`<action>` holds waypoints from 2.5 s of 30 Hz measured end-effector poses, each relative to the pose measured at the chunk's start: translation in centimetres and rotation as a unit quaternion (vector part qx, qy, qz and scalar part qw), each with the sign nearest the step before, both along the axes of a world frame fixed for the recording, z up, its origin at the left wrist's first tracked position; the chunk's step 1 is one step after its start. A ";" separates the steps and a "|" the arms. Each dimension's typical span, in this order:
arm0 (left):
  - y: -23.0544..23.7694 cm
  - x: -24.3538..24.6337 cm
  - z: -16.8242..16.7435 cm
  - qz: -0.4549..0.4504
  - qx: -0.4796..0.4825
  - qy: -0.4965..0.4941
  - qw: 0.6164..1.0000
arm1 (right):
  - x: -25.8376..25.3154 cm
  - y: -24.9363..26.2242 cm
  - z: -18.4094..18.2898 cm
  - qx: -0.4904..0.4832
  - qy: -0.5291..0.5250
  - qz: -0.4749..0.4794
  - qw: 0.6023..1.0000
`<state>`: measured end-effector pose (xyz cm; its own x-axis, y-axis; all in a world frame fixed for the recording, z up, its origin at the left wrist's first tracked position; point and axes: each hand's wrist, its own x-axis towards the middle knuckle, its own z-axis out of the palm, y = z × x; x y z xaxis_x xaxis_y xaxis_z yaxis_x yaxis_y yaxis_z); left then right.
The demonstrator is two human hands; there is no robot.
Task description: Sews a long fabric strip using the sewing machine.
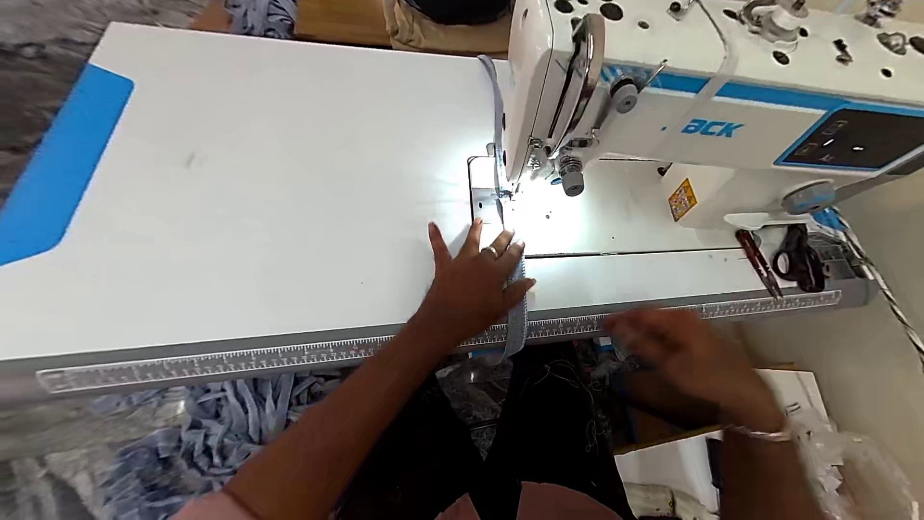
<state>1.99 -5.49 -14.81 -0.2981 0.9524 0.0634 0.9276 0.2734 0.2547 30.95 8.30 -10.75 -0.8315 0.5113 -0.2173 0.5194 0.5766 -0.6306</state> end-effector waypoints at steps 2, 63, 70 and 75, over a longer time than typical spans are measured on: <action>-1.4 0.4 -0.4 -0.012 -0.006 0.002 1.000 | -2.6 -4.1 -5.0 -0.157 -0.036 0.082 0.983; 0.8 -1.4 0.5 0.038 -0.016 0.010 0.999 | -2.0 -17.0 -1.0 0.114 -0.124 0.087 0.982; 3.6 -3.7 0.6 0.090 -0.053 0.012 0.994 | -1.1 -14.9 -2.4 -0.055 -0.219 0.162 0.961; 4.0 -4.3 0.7 0.093 -0.039 0.001 0.995 | 0.2 -4.0 1.7 0.119 -0.093 -0.002 0.989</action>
